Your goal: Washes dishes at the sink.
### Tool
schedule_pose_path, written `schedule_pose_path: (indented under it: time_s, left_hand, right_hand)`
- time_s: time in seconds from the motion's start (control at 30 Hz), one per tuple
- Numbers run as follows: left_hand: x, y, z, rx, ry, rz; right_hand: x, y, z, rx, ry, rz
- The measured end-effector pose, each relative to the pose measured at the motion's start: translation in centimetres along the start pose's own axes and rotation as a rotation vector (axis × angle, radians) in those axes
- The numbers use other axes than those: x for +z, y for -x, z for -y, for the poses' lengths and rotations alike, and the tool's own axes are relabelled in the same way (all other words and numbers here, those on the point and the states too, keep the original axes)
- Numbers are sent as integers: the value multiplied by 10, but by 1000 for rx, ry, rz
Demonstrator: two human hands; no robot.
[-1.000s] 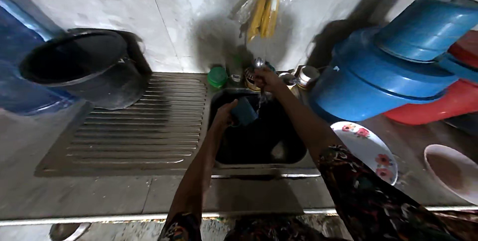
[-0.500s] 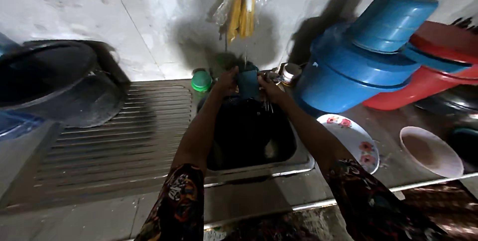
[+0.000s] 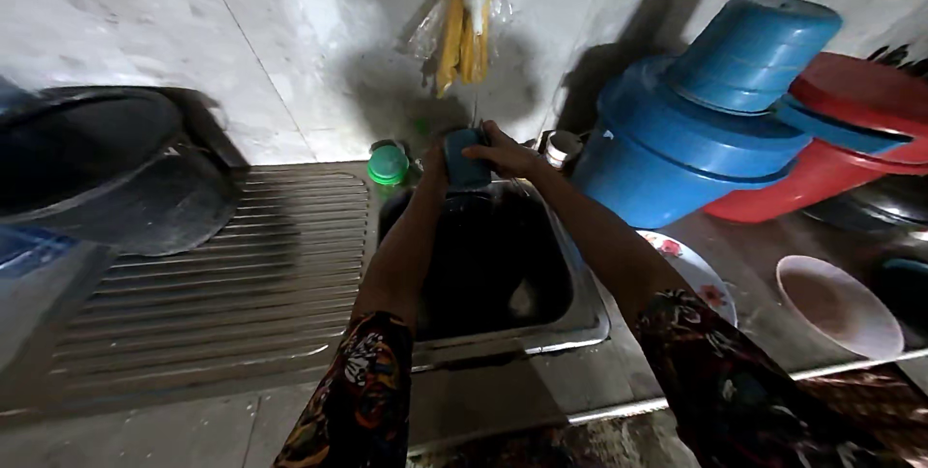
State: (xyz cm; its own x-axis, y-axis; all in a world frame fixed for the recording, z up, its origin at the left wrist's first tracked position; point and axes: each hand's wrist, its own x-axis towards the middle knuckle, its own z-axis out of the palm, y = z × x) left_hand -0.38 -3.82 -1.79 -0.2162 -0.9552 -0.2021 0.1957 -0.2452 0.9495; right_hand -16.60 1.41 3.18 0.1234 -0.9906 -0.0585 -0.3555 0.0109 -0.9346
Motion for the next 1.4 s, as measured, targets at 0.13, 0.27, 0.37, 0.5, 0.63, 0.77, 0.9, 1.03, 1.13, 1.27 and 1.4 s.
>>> schedule_pose_path:
  time_s: [0.13, 0.27, 0.37, 0.5, 0.63, 0.77, 0.9, 1.03, 1.13, 1.27, 1.4]
  left_hand:
    - [7, 58, -62, -151, -106, -17]
    - [2, -4, -29, -65, -137, 33]
    - [11, 7, -26, -86, -84, 99]
    - [22, 15, -6, -272, 281, 61]
    - [24, 14, 8, -339, 656, 128]
    - [15, 7, 16, -350, 702, 168]
    - [10, 9, 21, -314, 653, 165]
    - [3, 10, 24, -189, 642, 184]
    - [0, 12, 24, -126, 531, 93]
    - [-10, 12, 26, 56, 391, 72]
    - [-23, 9, 31, -2, 486, 77]
  right_hand:
    - [0, -7, 9, 166, -45, -12]
    - [-5, -14, 7, 216, -132, -26]
    - [-4, -15, 5, 225, -151, -128]
    - [-2, -20, -5, 198, -60, -273]
    - [3, 6, 13, 117, 273, -193]
    - [2, 33, 39, -4, 849, -13]
    - [12, 34, 32, -281, 1310, 19]
    - [17, 33, 40, -139, 1094, 217]
    - [18, 20, 35, 63, 558, 204]
    - [19, -2, 18, 150, -56, 172]
    - [9, -3, 22, 135, -223, 85]
